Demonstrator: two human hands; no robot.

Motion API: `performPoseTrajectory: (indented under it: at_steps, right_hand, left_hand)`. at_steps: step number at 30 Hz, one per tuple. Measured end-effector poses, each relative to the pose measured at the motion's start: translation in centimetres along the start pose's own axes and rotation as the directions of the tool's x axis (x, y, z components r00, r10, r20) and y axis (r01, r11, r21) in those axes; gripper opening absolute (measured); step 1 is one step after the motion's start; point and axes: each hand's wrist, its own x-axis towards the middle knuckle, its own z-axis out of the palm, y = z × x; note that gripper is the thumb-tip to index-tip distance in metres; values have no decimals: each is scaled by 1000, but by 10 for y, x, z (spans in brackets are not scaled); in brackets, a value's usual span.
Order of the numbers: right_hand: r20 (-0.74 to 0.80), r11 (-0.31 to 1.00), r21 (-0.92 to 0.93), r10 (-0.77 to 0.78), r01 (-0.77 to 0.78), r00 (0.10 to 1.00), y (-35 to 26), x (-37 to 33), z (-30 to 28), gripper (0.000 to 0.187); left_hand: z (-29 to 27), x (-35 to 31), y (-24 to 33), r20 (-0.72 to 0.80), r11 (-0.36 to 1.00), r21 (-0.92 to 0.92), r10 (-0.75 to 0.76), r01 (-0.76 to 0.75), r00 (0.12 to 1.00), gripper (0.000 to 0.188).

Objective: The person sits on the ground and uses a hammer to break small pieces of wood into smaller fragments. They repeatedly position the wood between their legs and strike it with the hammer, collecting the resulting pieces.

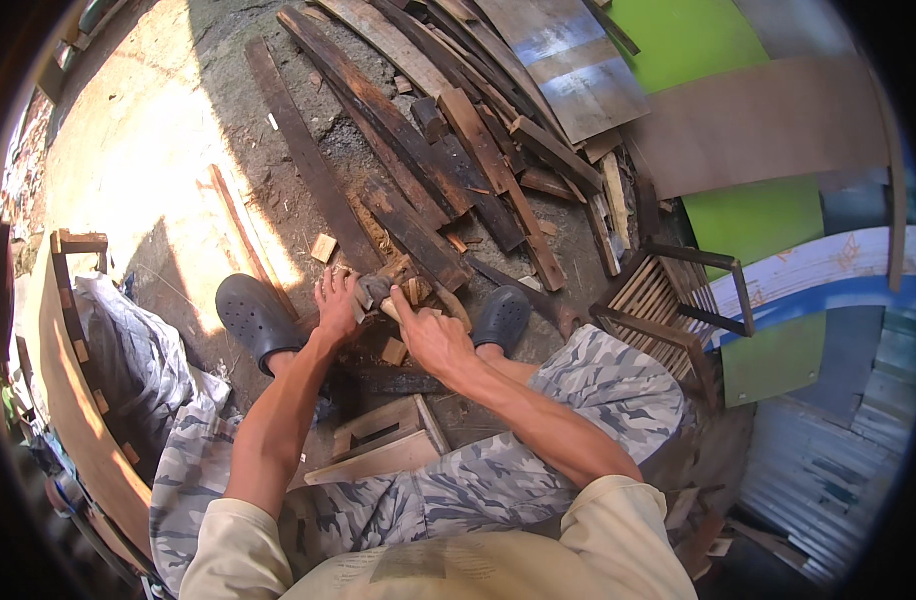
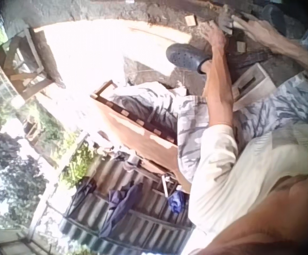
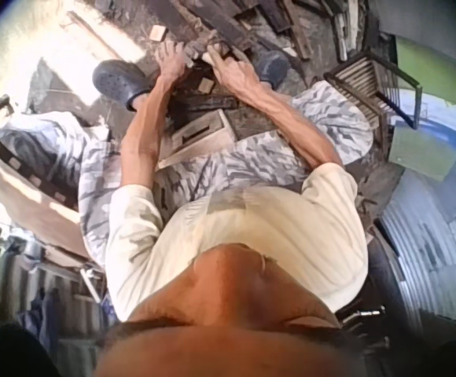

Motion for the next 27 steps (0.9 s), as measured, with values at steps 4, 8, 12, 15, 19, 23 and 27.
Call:
performPoseTrajectory:
  at_steps: [4, 8, 12, 15, 19, 23, 27]
  right_hand:
    - [-81, 981, 13, -191, 193, 978, -33, -12, -14, 77]
    - [-41, 997, -20, 75, -76, 996, 19, 6, 20, 79]
    - [-111, 997, 44, -54, 60, 992, -4, -8, 14, 79]
    - [-318, 938, -60, -343, 342, 884, -21, -13, 18, 78]
    - [-49, 995, -48, 83, -85, 995, 29, 4, 29, 75]
    - [-124, 991, 101, -76, 88, 989, -16, -9, 8, 72]
    - [-396, 959, 41, -241, 279, 886, -18, -7, 22, 62]
  left_hand:
    - [29, 6, -24, -171, 999, -31, 25, -31, 985, 70]
    - [6, 11, -10, -43, 986, 140, 96, -90, 994, 66]
    - [7, 9, -7, -99, 998, -3, 59, -59, 993, 58]
    - [47, 15, -38, -199, 998, 58, 27, -15, 980, 58]
    - [14, 8, -7, -113, 994, 50, 99, -94, 989, 51]
    - [16, -2, -8, -194, 995, 33, 94, -90, 977, 50]
    - [32, 12, -29, -171, 994, 78, 88, -76, 981, 54]
